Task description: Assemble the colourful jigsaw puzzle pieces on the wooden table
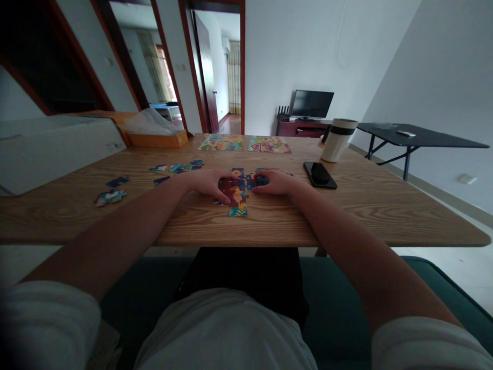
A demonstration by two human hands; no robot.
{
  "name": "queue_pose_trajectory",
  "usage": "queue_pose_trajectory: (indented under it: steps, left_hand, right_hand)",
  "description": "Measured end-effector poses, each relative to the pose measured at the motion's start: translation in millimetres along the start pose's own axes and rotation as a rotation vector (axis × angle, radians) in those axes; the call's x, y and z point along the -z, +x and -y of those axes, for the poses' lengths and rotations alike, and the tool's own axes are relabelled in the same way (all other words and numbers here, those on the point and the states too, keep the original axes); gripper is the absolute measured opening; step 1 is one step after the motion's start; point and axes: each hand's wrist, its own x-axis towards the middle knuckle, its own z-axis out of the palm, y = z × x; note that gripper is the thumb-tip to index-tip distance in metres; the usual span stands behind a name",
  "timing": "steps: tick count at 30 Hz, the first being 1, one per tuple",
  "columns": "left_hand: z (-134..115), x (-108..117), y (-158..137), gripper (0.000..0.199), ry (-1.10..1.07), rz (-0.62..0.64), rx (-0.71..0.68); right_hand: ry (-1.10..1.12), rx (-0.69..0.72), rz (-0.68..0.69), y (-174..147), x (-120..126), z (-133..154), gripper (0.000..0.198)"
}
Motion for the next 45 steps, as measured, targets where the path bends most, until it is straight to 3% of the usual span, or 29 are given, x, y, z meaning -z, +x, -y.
queue_pose_trajectory:
  steps: [8, 15, 19, 22, 25, 29, 32, 34, 45]
  left_hand:
    - [0.6, 1.1, 1.5, 0.096, 0.08, -0.001, -0.021]
    - [-0.3, 0.6, 0.7, 0.098, 0.068, 0.004, -0.016]
    - [0.7, 0.3, 1.1, 0.099, 0.068, 0.003, -0.016]
    - [-0.4, 0.9, 0.2, 0.097, 0.07, -0.002, -0.009]
    - [-2.3, 1.8, -0.8, 0.097, 0.083, 0.004, -0.006]
    - [-3.7, 2.4, -0.6, 0.099, 0.091, 0.014, -0.003]
    - [-2.9, 1.8, 0.7, 0.098, 0.101, -0.003, -0.014]
    - [-1.5, 1.0, 1.8, 0.097, 0.105, -0.006, -0.026]
    - [-2.2, -0.6, 2.1, 0.095, 0.089, -0.034, -0.015]
  right_hand:
    - [0.056, -0.094, -0.034, 4.5, 3.0, -4.0, 0.057]
    - [0.185, -0.534, -0.261, -6.3, 33.6, -17.4, 0.043]
    - [0.443, -0.644, -0.298, -11.0, 38.9, -17.2, 0.042]
    - [0.446, -0.593, -0.321, -8.6, 34.8, -16.8, 0.043]
    - [0.164, -0.346, -0.36, -0.3, 26.6, -14.1, 0.043]
    - [-0.128, -0.115, -0.169, 19.2, 16.8, -1.3, 0.042]
    - [-0.139, -0.099, 0.045, 33.5, 14.2, 10.6, 0.04]
    - [-0.118, -0.101, 0.113, 39.7, 14.0, 15.7, 0.039]
    - [0.007, -0.211, 0.125, 52.0, 9.6, 10.7, 0.037]
